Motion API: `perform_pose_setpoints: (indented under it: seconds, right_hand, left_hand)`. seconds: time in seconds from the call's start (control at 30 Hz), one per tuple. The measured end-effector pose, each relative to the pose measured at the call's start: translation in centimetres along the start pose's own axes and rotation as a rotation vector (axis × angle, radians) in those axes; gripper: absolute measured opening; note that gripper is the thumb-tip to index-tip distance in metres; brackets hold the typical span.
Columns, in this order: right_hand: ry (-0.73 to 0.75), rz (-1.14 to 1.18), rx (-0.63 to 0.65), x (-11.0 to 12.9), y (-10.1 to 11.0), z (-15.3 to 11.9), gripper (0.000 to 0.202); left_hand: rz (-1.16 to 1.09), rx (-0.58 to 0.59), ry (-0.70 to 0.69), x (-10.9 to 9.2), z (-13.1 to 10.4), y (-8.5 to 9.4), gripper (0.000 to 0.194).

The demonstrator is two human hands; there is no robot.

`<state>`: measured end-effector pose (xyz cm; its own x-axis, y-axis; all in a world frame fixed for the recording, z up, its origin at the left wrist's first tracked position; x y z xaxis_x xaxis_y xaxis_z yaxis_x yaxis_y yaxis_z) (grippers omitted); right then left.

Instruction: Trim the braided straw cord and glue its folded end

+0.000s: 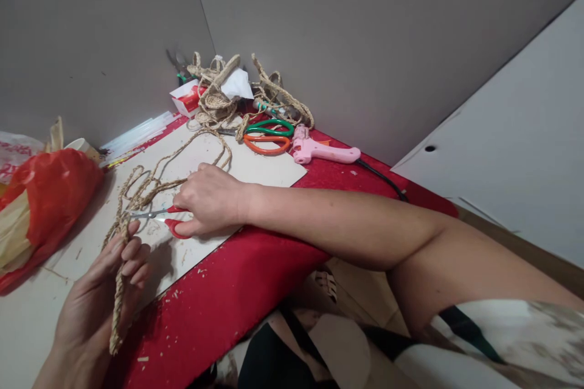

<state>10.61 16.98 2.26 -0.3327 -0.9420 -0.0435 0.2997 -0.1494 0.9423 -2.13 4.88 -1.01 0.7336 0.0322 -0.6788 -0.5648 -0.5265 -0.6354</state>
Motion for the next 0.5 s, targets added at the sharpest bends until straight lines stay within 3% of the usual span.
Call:
perform_pose_setpoints:
  seconds: [0.1, 0.23, 0.37, 0.5]
  right_hand:
    - [-0.025, 0.044, 0.037, -0.5, -0.2, 0.1, 0.034]
    - [-0.060, 0.108, -0.007, -0.9, -0.1, 0.0, 0.034]
    - [0.054, 0.128, -0.054, 0.1, 0.0, -0.3, 0.036]
    - [0.144, 0.076, -0.022, 1.0, -0.2, -0.6, 0.035]
  left_hand:
    - [0.011, 0.004, 0.004, 0.0, 0.0, -0.1, 0.033]
    - [0.024, 0.012, 0.010, -0.3, 0.0, 0.1, 0.036]
    - [0.026, -0.003, -0.050, -0.7, 0.2, 0.2, 0.027]
    - [0.012, -0.059, -0.080, -0.7, 0.5, 0.3, 0.018]
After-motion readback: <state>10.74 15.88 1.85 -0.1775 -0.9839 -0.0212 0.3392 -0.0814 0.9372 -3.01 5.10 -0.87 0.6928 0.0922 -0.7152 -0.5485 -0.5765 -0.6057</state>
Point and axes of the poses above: each hand's wrist, its own z-axis towards the middle knuckle, its own y-axis out of the back of the hand, x = y × z, the point moved 6 cm from there along z, towards the middle knuckle, and after that the axes turned 12 degrees about -z, right-handed, at the moved point
